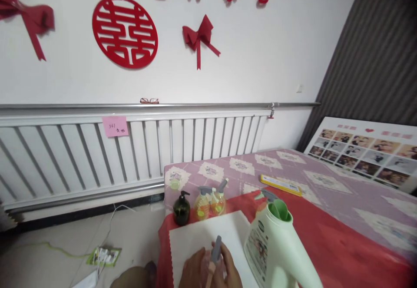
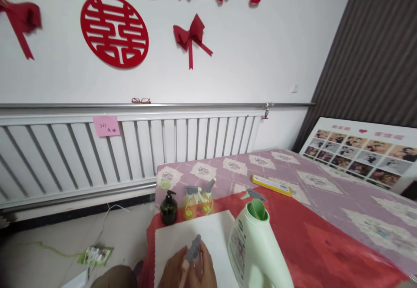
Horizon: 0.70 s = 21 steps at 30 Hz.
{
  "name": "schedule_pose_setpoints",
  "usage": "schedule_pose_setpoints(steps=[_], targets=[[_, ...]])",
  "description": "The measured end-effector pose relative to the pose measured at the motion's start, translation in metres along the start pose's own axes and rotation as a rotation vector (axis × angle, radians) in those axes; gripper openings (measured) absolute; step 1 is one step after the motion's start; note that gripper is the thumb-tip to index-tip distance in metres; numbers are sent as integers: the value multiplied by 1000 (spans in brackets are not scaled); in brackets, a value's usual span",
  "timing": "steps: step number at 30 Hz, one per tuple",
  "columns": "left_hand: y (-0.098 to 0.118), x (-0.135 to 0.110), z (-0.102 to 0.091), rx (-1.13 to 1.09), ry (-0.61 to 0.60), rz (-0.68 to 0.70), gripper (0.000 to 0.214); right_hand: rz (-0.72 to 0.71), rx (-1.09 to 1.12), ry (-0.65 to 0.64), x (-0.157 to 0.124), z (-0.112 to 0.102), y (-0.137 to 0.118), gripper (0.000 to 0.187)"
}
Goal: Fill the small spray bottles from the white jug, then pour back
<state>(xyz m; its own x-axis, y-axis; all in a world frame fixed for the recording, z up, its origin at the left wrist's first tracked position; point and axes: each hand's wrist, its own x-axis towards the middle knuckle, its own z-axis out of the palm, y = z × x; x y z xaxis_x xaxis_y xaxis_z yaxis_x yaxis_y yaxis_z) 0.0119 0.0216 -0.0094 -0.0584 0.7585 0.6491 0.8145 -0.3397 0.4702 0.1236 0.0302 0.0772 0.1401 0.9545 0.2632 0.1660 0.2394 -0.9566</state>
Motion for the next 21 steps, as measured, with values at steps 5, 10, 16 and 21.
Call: schedule_pose_setpoints(steps=[5, 10, 16, 21], targets=[[-1, -2, -3, 20, -35, 107, 56, 131, -2, -53, 2, -1, -12, 21], [2, -3, -4, 52, -70, 51, 59, -3, 38, -109, -1, -7, 1, 32], [2, -5, -1, 57, -97, 44, 57, 111, 59, -43, -1, -1, -10, 37], [3, -2, -3, 28, -136, 23, 57, 43, 111, -102, 1, -5, -11, 32]])
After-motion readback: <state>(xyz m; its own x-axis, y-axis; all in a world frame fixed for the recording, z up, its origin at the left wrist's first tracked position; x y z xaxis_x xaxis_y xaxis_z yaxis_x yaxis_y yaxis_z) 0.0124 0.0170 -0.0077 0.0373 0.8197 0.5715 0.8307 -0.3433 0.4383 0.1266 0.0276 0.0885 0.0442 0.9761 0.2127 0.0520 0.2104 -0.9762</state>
